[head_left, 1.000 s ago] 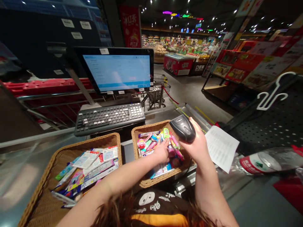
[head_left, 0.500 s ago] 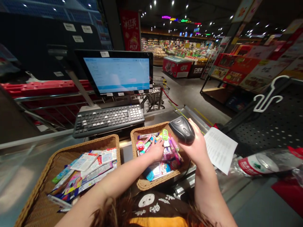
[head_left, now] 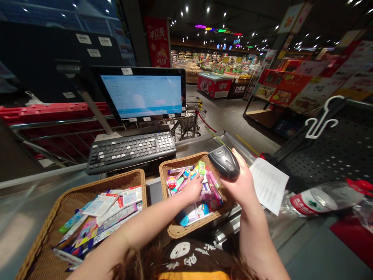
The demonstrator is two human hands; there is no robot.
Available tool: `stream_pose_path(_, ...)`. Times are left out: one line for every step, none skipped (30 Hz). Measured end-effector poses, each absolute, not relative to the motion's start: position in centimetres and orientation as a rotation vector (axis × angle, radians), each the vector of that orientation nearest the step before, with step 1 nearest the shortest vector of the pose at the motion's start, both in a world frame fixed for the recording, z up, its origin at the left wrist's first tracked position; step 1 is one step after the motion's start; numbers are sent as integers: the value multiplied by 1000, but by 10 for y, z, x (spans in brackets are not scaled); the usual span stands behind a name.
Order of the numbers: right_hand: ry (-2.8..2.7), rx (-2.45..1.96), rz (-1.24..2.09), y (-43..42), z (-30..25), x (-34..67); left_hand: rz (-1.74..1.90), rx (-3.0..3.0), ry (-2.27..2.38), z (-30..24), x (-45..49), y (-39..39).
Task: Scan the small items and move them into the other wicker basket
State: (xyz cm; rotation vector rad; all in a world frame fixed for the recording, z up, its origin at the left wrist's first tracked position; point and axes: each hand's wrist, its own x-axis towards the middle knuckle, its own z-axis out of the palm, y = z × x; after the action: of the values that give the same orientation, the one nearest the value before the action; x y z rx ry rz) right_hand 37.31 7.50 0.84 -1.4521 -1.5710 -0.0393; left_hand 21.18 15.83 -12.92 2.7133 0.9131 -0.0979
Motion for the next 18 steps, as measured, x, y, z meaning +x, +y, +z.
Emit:
stream_pose_path(-1565, -1456, -40, 74, 8, 373, -42, 2707, 910, -124, 210, 161)
stream_pose_path(-1558, -1462, -41, 74, 7, 374, 35, 2698, 904, -118, 206, 163)
stream_pose_path(-1551, -1470, -44, 73, 7, 374, 129, 2690, 897, -112, 202, 166)
stream_pose_path(-1545, -1478, -49, 73, 7, 373, 233, 2683, 887, -105, 196, 169)
stream_pose_path(-1539, -1485, -56, 73, 7, 373, 340, 2677, 880, -97, 189, 171)
stream_pose_path(-1534, -1489, -62, 73, 7, 372, 438, 2675, 882, -88, 181, 174)
stream_pose_path(-1533, -1486, -68, 73, 8, 370, 518, 2677, 897, -78, 172, 176)
stream_pose_path(-1537, -1472, -76, 74, 9, 368, 586, 2681, 922, -67, 162, 178)
stream_pose_path(-1547, -1452, -86, 74, 12, 365, 649, 2686, 953, -56, 152, 179)
stream_pose_path(-1562, -1426, -96, 75, 15, 362, 712, 2691, 987, -44, 141, 180)
stream_pose_path(-1579, -1395, -107, 76, 18, 358, 776, 2696, 1021, -32, 130, 180)
stream_pose_path(-1597, -1363, -117, 77, 23, 353, 838, 2699, 1056, -21, 119, 180)
stream_pose_path(-1613, -1331, -126, 78, 27, 348, 897, 2699, 1094, -10, 108, 179)
stream_pose_path(-1631, -1301, -132, 79, 32, 343, 953, 2698, 1132, 0, 97, 178)
stream_pose_path(-1651, -1271, -136, 80, 37, 337, 1007, 2693, 1171, 10, 87, 176)
stream_pose_path(-1673, -1243, -141, 81, 41, 331, 1065, 2687, 1205, 18, 77, 174)
stream_pose_path(-1701, -1215, -148, 82, 46, 324, 1123, 2680, 1235, 25, 66, 172)
stream_pose_path(-1730, -1186, -155, 84, 49, 317, 1182, 2673, 1262, 31, 56, 170)
